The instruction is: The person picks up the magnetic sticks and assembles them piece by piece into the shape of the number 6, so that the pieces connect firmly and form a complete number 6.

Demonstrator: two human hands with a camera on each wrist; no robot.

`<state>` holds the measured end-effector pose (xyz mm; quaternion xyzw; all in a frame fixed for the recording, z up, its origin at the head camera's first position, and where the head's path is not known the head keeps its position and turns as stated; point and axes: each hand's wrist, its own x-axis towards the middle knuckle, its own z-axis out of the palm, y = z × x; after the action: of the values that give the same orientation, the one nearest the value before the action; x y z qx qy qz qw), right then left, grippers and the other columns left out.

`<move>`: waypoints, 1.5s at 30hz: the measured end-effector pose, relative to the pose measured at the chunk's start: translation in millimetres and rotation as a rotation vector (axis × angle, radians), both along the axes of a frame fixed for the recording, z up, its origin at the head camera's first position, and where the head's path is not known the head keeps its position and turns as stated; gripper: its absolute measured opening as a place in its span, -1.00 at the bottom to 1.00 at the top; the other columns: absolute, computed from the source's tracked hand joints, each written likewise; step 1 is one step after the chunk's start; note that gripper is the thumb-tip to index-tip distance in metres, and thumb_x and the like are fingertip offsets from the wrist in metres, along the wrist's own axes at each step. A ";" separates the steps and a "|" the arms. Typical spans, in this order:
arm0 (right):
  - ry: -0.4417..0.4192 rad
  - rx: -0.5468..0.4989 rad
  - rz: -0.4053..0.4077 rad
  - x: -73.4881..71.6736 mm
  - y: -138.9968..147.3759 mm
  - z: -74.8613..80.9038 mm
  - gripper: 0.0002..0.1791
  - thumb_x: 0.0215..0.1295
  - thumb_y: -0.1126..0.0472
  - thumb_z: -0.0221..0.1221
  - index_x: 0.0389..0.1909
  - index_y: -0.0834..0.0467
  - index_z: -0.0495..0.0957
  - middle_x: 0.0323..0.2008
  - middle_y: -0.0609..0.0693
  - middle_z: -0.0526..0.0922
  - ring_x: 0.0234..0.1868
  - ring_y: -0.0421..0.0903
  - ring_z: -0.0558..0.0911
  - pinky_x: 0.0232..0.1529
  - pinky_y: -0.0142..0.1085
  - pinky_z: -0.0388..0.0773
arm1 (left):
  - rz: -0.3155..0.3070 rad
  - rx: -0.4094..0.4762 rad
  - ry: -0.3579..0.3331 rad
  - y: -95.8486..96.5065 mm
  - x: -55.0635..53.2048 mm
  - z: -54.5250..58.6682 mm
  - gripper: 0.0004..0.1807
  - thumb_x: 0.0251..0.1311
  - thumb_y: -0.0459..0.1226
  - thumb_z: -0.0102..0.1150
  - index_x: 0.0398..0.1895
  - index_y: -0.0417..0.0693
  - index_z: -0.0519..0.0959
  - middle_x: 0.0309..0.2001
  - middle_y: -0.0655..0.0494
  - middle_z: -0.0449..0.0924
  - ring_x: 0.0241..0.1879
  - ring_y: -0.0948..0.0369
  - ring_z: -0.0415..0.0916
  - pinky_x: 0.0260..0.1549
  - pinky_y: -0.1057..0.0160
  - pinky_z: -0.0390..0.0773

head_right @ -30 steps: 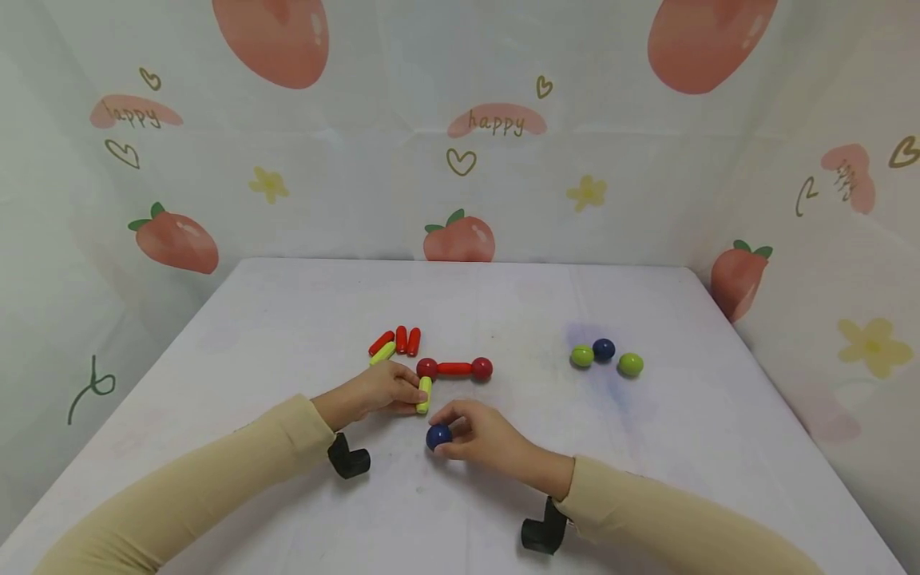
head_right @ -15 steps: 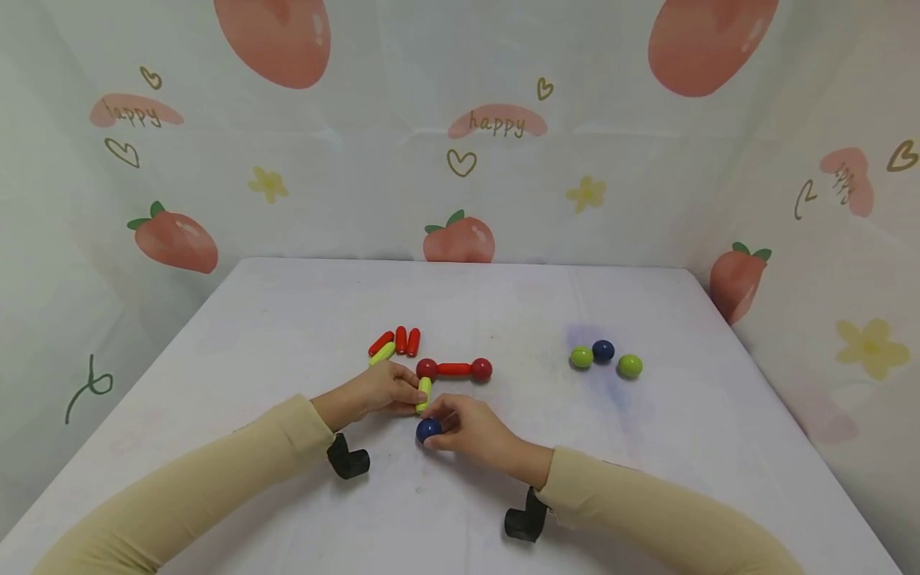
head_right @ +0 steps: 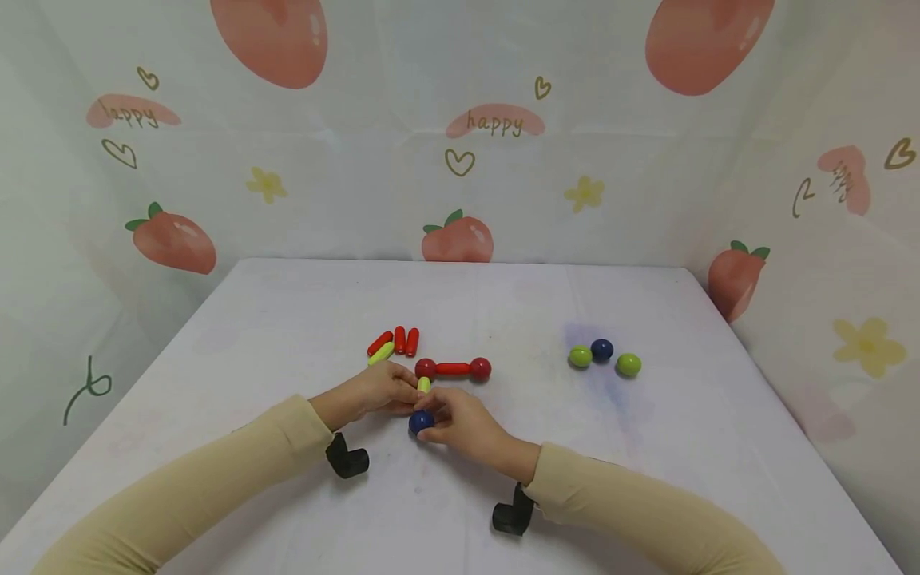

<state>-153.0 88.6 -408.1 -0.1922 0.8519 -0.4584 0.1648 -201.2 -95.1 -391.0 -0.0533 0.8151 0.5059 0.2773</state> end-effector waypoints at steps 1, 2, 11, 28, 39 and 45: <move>0.004 -0.002 0.000 -0.2 -0.4 -0.2 -0.65 0.20 0.34 0.41 0.00 0.22 0.59 -0.05 0.11 0.71 -0.06 -0.04 0.71 0.05 -0.22 0.71 | -0.001 0.000 0.000 0.1 0.0 0.3 -0.73 0.27 -0.35 0.35 -0.01 -0.31 0.62 -0.23 -0.06 0.70 -0.32 0.23 0.65 -0.13 0.30 0.72; 0.009 -0.004 0.001 -0.3 -0.7 -0.2 -0.65 0.20 0.34 0.41 -0.01 0.22 0.59 -0.05 0.11 0.71 -0.06 -0.05 0.71 0.05 -0.23 0.71 | -0.002 -0.001 0.002 0.1 0.1 0.5 -0.73 0.28 -0.35 0.34 -0.01 -0.31 0.62 -0.23 -0.07 0.70 -0.31 0.23 0.66 -0.13 0.29 0.73; 0.009 -0.017 0.003 -2.6 -1.1 -0.3 -0.67 0.20 0.32 0.42 -0.02 0.20 0.62 -0.06 0.12 0.72 -0.09 -0.06 0.71 0.03 -0.24 0.71 | -0.009 -0.010 -0.001 -0.6 0.0 1.8 -0.71 0.30 -0.33 0.33 0.01 -0.32 0.62 -0.22 -0.07 0.69 -0.29 0.22 0.65 -0.12 0.30 0.72; -0.003 0.003 -0.007 -6.4 0.2 -2.3 -0.68 0.20 0.30 0.43 -0.03 0.13 0.63 -0.08 0.09 0.72 -0.09 -0.09 0.68 0.05 -0.19 0.71 | -0.043 -0.003 -0.009 -2.8 -3.5 0.4 -0.70 0.33 -0.32 0.30 0.04 -0.33 0.62 -0.20 -0.08 0.70 -0.30 0.24 0.66 -0.15 0.36 0.70; 0.007 0.004 -0.008 -6.8 0.0 -2.7 -0.69 0.19 0.29 0.43 -0.04 0.13 0.65 -0.10 0.08 0.73 -0.10 -0.10 0.68 0.03 -0.22 0.71 | -0.042 0.009 -0.015 -2.9 -3.4 0.7 -0.70 0.33 -0.32 0.30 0.04 -0.33 0.63 -0.20 -0.08 0.69 -0.29 0.24 0.66 -0.14 0.35 0.71; 0.035 -0.001 0.011 -6.7 1.2 -3.7 -0.69 0.20 0.27 0.43 -0.04 0.13 0.65 -0.13 0.08 0.72 -0.14 -0.12 0.68 -0.02 -0.28 0.70 | -0.068 -0.023 -0.003 -5.4 -1.4 3.8 -0.66 0.39 -0.20 0.25 0.06 -0.28 0.65 -0.25 -0.04 0.71 -0.34 0.25 0.64 -0.23 0.39 0.69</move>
<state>-159.7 89.8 -411.8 -0.2048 0.8534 -0.4545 0.1523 -202.6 -100.5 -387.2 -0.0295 0.8219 0.4865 0.2947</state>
